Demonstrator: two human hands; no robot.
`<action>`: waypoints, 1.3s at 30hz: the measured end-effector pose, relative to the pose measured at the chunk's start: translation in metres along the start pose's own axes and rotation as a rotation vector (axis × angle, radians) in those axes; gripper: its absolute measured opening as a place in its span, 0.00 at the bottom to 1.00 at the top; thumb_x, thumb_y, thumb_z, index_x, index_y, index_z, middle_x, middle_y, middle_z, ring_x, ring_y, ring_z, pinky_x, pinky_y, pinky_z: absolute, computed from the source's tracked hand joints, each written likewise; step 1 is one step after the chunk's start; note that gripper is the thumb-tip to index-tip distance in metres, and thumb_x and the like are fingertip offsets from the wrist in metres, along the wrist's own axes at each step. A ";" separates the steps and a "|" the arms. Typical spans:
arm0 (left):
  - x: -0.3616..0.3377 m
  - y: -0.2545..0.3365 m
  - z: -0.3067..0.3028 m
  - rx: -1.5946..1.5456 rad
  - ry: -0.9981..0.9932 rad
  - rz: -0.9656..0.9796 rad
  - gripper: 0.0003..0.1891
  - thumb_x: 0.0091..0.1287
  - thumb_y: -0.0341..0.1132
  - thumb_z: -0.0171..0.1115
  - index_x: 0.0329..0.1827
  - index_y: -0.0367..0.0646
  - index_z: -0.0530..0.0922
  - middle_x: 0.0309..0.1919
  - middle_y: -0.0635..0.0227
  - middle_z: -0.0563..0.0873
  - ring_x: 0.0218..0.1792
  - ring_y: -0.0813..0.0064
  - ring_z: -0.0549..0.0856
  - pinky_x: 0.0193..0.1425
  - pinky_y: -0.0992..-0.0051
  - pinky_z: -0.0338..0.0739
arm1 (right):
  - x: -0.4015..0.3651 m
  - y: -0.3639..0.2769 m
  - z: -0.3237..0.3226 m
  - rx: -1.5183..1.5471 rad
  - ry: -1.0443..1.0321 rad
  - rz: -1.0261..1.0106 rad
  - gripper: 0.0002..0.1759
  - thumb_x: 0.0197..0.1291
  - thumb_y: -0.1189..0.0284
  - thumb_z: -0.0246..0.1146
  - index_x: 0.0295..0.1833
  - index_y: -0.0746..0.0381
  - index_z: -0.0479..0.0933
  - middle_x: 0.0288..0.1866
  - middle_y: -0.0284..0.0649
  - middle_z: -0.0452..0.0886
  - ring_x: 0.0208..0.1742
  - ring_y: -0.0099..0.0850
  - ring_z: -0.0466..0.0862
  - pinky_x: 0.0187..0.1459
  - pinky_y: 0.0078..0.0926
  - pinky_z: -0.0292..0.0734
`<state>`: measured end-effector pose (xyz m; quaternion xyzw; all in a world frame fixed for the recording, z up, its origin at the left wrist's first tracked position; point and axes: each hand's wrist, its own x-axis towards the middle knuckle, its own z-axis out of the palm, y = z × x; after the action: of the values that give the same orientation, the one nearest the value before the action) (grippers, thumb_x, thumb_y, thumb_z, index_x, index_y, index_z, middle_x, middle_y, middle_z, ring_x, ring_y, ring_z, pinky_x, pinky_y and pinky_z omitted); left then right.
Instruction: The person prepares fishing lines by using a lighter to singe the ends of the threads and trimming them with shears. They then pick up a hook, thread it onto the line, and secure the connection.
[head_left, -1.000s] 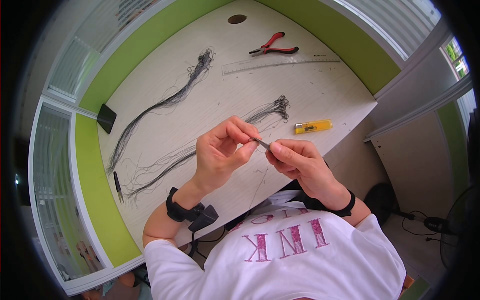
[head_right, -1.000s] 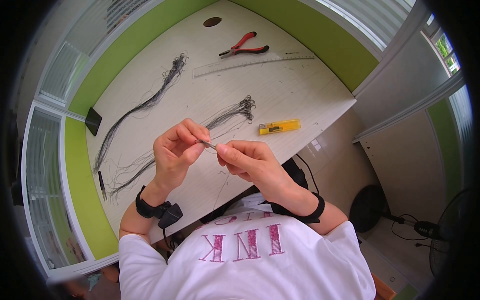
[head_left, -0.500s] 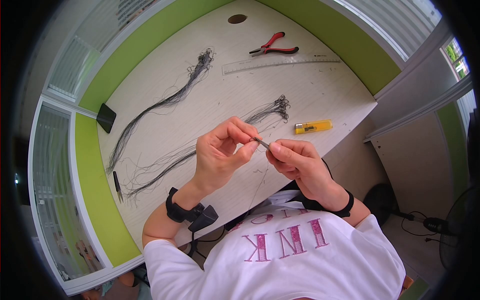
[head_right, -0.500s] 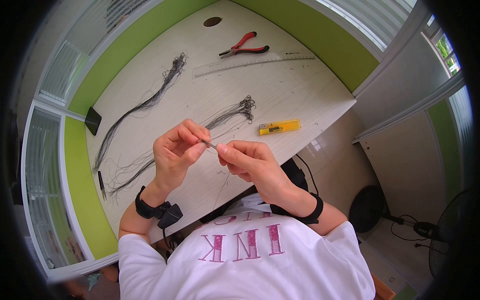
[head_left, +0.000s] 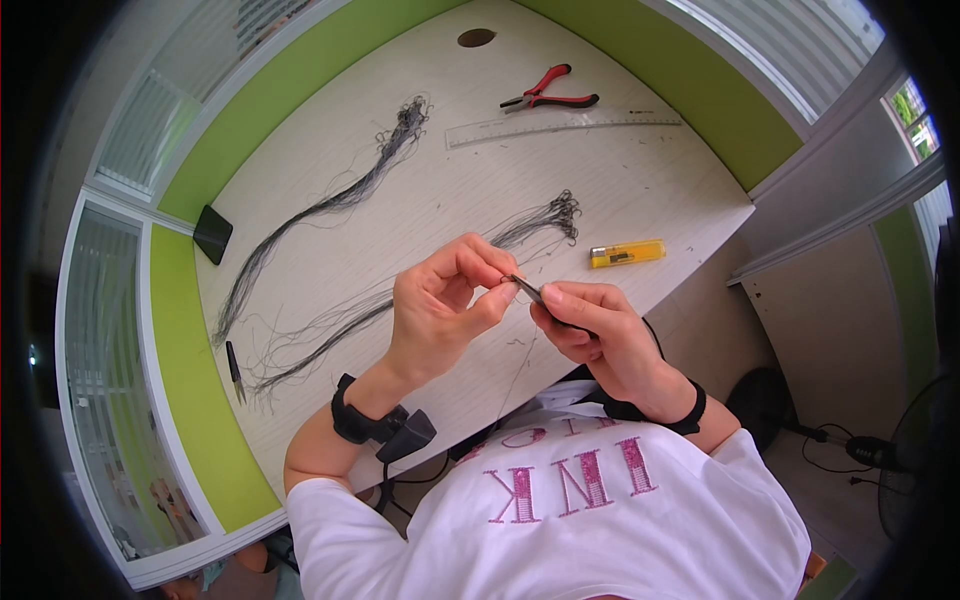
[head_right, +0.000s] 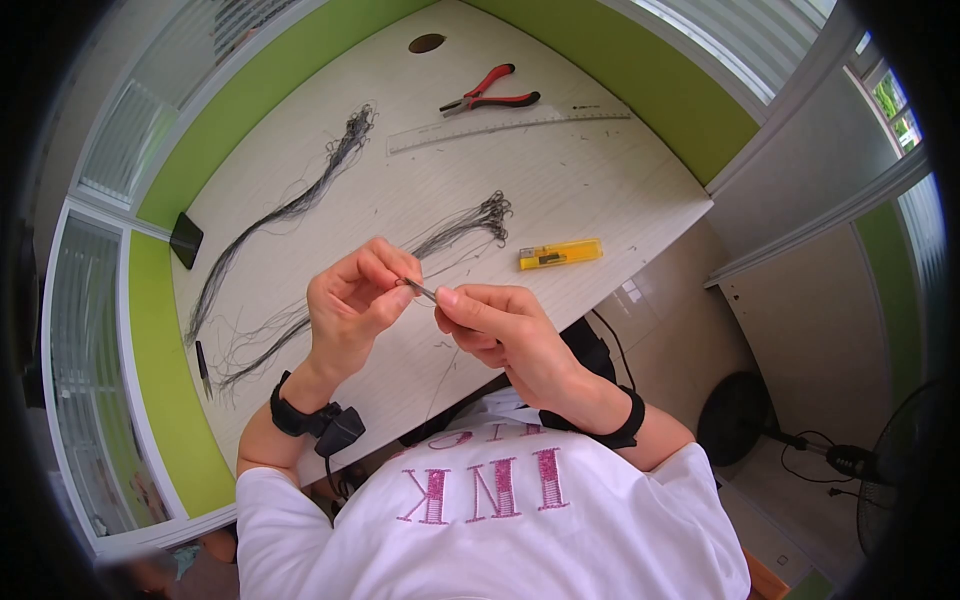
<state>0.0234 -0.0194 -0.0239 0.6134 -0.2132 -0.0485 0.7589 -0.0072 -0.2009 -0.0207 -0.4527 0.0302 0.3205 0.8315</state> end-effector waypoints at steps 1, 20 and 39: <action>-0.001 0.000 0.000 0.001 -0.010 -0.006 0.05 0.56 0.15 0.57 0.30 0.34 0.74 0.37 0.61 0.79 0.39 0.78 0.77 0.46 0.77 0.72 | -0.001 0.000 0.002 -0.004 0.005 -0.017 0.20 0.62 0.55 0.57 0.28 0.59 0.73 0.18 0.21 0.60 0.19 0.11 0.51 0.19 0.13 0.41; -0.001 -0.001 -0.002 -0.035 -0.005 -0.027 0.04 0.56 0.16 0.58 0.30 0.33 0.74 0.37 0.61 0.78 0.40 0.77 0.77 0.47 0.77 0.72 | 0.000 0.001 0.001 0.092 -0.037 0.049 0.17 0.66 0.59 0.51 0.31 0.62 0.69 0.18 0.22 0.57 0.18 0.11 0.51 0.19 0.12 0.44; -0.001 -0.001 0.000 0.034 -0.018 -0.017 0.03 0.57 0.18 0.59 0.31 0.33 0.76 0.38 0.60 0.80 0.40 0.77 0.78 0.47 0.78 0.73 | -0.006 -0.013 -0.007 0.066 0.043 -0.153 0.18 0.64 0.57 0.55 0.31 0.62 0.72 0.17 0.20 0.56 0.18 0.12 0.50 0.19 0.13 0.41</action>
<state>0.0224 -0.0188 -0.0254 0.6274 -0.2157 -0.0572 0.7460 -0.0031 -0.2146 -0.0134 -0.4327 0.0241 0.2450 0.8673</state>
